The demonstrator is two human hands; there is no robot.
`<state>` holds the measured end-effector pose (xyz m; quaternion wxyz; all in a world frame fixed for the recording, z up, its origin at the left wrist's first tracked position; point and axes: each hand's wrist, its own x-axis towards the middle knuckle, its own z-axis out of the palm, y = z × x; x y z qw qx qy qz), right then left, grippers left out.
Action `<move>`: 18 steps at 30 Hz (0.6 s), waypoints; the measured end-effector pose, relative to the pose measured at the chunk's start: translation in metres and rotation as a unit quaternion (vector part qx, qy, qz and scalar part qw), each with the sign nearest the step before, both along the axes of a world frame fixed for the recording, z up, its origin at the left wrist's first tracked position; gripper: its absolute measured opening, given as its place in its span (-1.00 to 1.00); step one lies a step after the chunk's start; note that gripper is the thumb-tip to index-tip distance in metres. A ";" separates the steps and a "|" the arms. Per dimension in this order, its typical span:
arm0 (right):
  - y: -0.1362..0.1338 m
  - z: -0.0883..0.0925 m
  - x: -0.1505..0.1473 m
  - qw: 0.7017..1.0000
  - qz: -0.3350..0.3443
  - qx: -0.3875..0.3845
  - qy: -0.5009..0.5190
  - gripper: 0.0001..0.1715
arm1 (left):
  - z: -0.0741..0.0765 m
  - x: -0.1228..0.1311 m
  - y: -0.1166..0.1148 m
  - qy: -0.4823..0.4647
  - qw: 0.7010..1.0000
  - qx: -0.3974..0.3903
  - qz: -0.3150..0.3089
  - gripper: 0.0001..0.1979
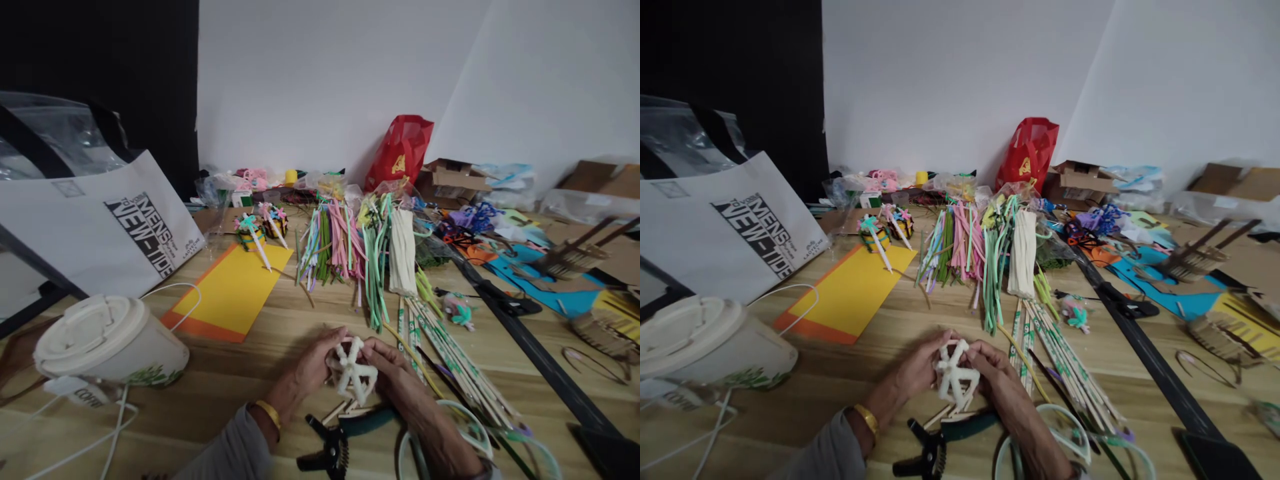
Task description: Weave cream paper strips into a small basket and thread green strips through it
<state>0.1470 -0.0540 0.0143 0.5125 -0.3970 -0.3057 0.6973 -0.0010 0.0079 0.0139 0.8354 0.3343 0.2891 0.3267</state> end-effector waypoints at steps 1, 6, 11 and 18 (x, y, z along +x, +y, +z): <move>0.001 -0.001 0.001 1.000 -0.010 -0.008 0.004 -0.68 | 0.000 -0.001 0.001 -0.009 1.000 -0.005 -0.008 -0.57; 0.006 -0.008 0.008 0.998 -0.061 -0.003 0.002 -0.69 | -0.001 -0.005 0.007 -0.065 0.996 0.005 -0.055 -0.66; 0.008 -0.009 0.016 0.996 -0.080 0.028 -0.032 -0.65 | -0.006 -0.007 0.011 -0.102 0.993 -0.023 -0.053 -0.74; 0.002 -0.002 0.019 0.991 -0.069 0.026 -0.108 -0.46 | -0.008 -0.009 0.014 -0.116 0.993 -0.031 -0.006 -0.77</move>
